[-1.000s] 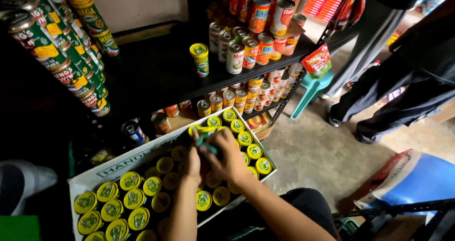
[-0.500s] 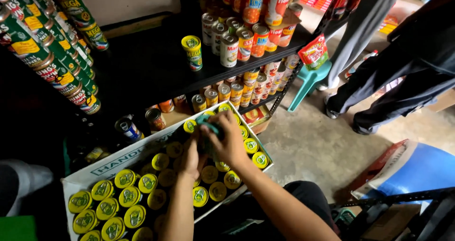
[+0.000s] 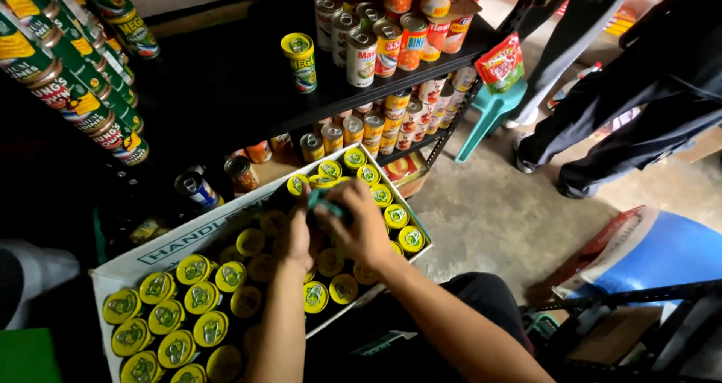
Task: Wiping canned goods with a cloth and organizing them onto shelves in a grocery store.
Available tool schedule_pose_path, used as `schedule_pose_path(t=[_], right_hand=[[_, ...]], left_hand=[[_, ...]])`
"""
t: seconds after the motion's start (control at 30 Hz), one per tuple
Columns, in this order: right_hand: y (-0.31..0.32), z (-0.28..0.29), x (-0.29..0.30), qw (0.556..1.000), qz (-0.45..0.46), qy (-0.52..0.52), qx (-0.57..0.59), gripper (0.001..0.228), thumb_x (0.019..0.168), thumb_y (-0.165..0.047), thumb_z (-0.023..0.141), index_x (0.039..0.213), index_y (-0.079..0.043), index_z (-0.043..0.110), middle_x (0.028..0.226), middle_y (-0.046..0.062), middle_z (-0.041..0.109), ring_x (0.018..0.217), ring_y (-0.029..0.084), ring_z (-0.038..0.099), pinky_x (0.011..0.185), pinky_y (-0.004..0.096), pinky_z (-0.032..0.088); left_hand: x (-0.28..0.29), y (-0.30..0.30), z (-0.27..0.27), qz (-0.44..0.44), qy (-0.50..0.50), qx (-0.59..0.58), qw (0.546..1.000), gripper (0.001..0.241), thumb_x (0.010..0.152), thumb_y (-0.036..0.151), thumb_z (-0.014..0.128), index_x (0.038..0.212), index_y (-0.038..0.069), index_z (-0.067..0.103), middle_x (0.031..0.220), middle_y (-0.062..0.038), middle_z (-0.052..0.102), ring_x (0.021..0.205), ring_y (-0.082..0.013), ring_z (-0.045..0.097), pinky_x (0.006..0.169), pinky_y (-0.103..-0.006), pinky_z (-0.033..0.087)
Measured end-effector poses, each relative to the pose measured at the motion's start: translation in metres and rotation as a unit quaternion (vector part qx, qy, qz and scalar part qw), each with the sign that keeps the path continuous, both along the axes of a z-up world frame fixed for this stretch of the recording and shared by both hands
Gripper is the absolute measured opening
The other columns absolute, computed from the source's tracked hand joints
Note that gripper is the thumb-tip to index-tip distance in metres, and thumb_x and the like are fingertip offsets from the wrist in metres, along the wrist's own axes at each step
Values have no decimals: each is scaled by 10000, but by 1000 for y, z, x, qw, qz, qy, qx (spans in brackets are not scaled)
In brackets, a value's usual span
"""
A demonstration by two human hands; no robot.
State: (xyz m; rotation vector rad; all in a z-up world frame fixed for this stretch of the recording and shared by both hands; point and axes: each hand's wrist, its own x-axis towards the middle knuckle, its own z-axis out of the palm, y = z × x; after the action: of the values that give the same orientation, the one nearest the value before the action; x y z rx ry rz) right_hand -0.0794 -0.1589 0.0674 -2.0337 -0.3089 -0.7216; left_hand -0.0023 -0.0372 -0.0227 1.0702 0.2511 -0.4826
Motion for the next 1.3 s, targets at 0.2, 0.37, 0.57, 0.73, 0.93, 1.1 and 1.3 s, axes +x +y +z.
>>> schedule_pose_path(t=[0.2,0.37,0.57,0.73,0.93,1.1,1.3], right_hand=[[5,9,18,999,-5,-30,19,208,986,-260,699,1086,-104,603,1056,140,524,1016,429,620,850,486,528],[16,-12,-1,999,32,-10,-42,226,936,-242,742,1079,-110,628,1017,161,520,964,449,614,809,500,531],[1,-8,-7,997,35,-21,-65,207,961,-270,729,1068,-125,628,1024,130,543,964,398,630,827,458,544],[-7,9,12,998,23,-39,-44,215,953,-257,728,1067,-116,613,1033,140,540,980,418,627,815,474,543],[5,-1,14,999,31,-35,27,217,987,-253,686,1079,-93,572,1017,143,519,971,423,603,815,500,518],[4,-16,0,998,60,-26,12,196,979,-237,705,1035,-91,587,1000,115,550,967,362,622,811,463,515],[6,-7,-14,998,37,-59,-12,206,966,-216,720,1062,-85,593,1015,113,545,988,387,647,902,473,556]], left_hand=[[-35,-5,75,17,77,16,997,750,973,597,497,1560,150,361,1611,-168,335,1467,-354,324,1205,-489,310],[-14,-4,52,64,65,10,996,744,891,653,616,1434,147,551,1456,-120,549,1285,-273,547,1098,-418,454],[-5,4,-1,9,33,-32,999,787,861,759,581,1329,131,656,1271,-117,691,1130,-261,667,1036,-420,512],[12,-1,-38,4,20,-70,997,649,941,677,593,1177,89,732,1091,-183,750,1016,-312,693,978,-443,524],[-30,-14,67,69,58,67,994,658,1013,522,477,1519,103,460,1603,-182,407,1503,-340,342,1259,-513,238],[-9,5,-2,43,-4,-67,997,644,858,670,696,1170,106,696,1088,-118,730,901,-203,677,818,-312,562],[-26,-6,51,18,-23,-90,996,634,878,698,637,1112,115,718,1024,-78,753,818,-113,706,633,-144,550]])
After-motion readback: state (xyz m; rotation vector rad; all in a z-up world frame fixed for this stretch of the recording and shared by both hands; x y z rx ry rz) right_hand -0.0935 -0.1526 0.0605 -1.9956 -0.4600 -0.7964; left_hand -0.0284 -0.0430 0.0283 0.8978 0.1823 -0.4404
